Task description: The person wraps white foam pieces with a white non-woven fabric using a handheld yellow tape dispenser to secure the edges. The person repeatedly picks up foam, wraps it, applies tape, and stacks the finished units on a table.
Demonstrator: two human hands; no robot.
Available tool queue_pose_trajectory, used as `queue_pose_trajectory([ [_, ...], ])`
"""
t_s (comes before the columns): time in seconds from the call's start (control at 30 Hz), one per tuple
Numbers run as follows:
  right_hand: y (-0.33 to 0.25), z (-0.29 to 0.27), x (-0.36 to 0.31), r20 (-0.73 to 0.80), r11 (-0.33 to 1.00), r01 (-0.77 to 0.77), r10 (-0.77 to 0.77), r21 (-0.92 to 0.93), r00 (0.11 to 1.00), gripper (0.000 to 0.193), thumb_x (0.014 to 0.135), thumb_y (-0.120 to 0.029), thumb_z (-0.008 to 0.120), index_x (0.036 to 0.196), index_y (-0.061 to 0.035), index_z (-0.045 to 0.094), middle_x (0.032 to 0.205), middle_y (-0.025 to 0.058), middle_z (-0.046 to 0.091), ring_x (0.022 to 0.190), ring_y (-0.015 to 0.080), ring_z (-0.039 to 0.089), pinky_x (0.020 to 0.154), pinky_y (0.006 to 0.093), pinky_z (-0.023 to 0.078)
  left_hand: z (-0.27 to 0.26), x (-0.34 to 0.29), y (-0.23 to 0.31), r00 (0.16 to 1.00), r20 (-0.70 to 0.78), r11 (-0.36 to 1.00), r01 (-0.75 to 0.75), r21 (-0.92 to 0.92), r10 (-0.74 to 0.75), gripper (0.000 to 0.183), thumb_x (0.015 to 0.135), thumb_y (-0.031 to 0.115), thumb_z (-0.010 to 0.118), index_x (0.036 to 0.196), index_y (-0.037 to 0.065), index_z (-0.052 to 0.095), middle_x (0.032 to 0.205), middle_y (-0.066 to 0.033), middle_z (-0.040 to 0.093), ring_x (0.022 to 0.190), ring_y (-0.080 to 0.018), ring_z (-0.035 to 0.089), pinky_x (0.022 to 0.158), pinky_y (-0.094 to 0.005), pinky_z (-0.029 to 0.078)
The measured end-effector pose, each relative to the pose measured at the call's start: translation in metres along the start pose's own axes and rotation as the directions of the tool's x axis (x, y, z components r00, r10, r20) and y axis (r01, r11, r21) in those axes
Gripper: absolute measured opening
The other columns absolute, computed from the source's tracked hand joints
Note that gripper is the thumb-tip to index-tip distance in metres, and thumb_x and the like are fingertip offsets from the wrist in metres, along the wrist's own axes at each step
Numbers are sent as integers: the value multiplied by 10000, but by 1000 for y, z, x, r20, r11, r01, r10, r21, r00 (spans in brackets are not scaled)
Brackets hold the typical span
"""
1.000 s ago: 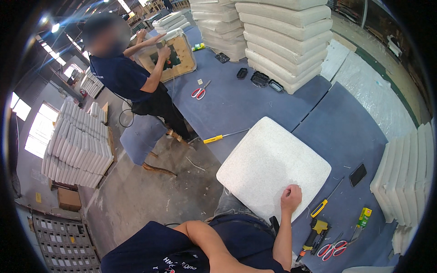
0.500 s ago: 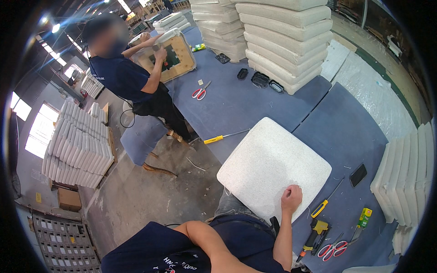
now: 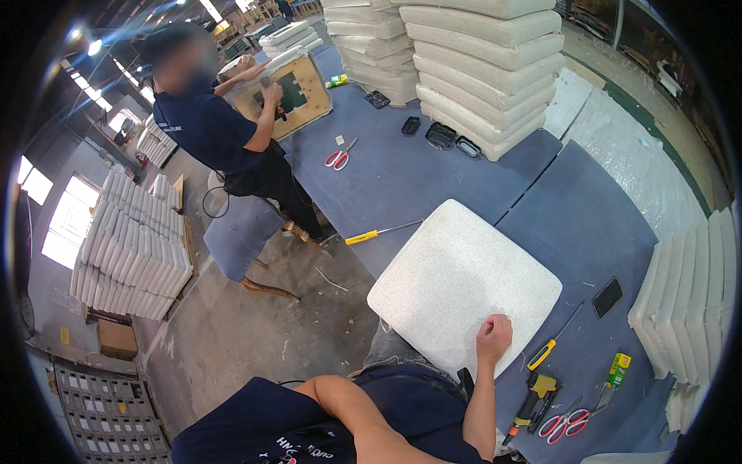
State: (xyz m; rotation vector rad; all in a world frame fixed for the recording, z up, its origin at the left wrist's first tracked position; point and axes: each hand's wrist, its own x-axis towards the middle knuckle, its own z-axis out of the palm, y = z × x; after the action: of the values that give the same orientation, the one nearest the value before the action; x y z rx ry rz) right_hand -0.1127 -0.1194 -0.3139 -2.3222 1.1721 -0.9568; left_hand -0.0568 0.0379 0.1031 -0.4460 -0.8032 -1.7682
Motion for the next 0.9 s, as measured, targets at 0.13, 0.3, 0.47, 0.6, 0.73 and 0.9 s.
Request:
queue_pose_trajectory([
  [0.13,-2,-1,0,2,1000,1,-1,-7,1000,75,811,-34,612,813,-75,549,827,100,590,793,327,591,709,450,467,-3,-1,6,1000,5,995,-8,95,8,360,994,234,770,1160,-79,702,1171,-205,685,953,-258,697,790,-354,559],
  [0.3,-3,0,-1,-21,1000,4,-3,25,1000,72,824,-35,611,807,-77,555,823,101,594,791,324,594,705,452,471,-20,-15,45,997,-47,859,-25,512,57,316,1004,213,746,1158,-60,702,1190,-208,692,958,-272,704,810,-367,559],
  [0.47,12,2,0,54,979,-128,121,158,991,32,833,-22,602,833,-54,601,835,100,627,798,302,615,725,411,491,-141,-103,77,821,-537,340,457,822,195,210,940,183,781,1053,9,747,1060,-103,759,996,-247,714,906,-389,548],
  [0.6,14,-9,-13,50,885,-301,304,356,951,139,819,-7,616,943,-18,678,944,115,642,926,277,627,839,382,500,-257,-306,44,239,-856,-668,728,-154,458,952,860,555,799,1598,89,419,1631,-330,350,1481,-581,348,1111,-728,376],
  [0.73,32,-48,-76,-37,881,-454,462,131,886,284,822,-7,632,1103,-17,669,1101,141,623,1053,300,606,970,393,478,-254,-348,11,233,-857,-601,792,-106,459,1243,795,667,797,1706,141,135,1712,-366,34,1523,-682,63,1146,-823,197],
  [0.9,81,-71,-187,47,622,-682,725,383,687,362,941,-149,624,1276,-12,596,1113,145,635,1040,311,652,955,429,531,-263,-364,-3,406,-785,-634,773,21,468,1238,819,764,707,1717,162,102,1712,-376,-5,1538,-669,8,1177,-806,123],
])
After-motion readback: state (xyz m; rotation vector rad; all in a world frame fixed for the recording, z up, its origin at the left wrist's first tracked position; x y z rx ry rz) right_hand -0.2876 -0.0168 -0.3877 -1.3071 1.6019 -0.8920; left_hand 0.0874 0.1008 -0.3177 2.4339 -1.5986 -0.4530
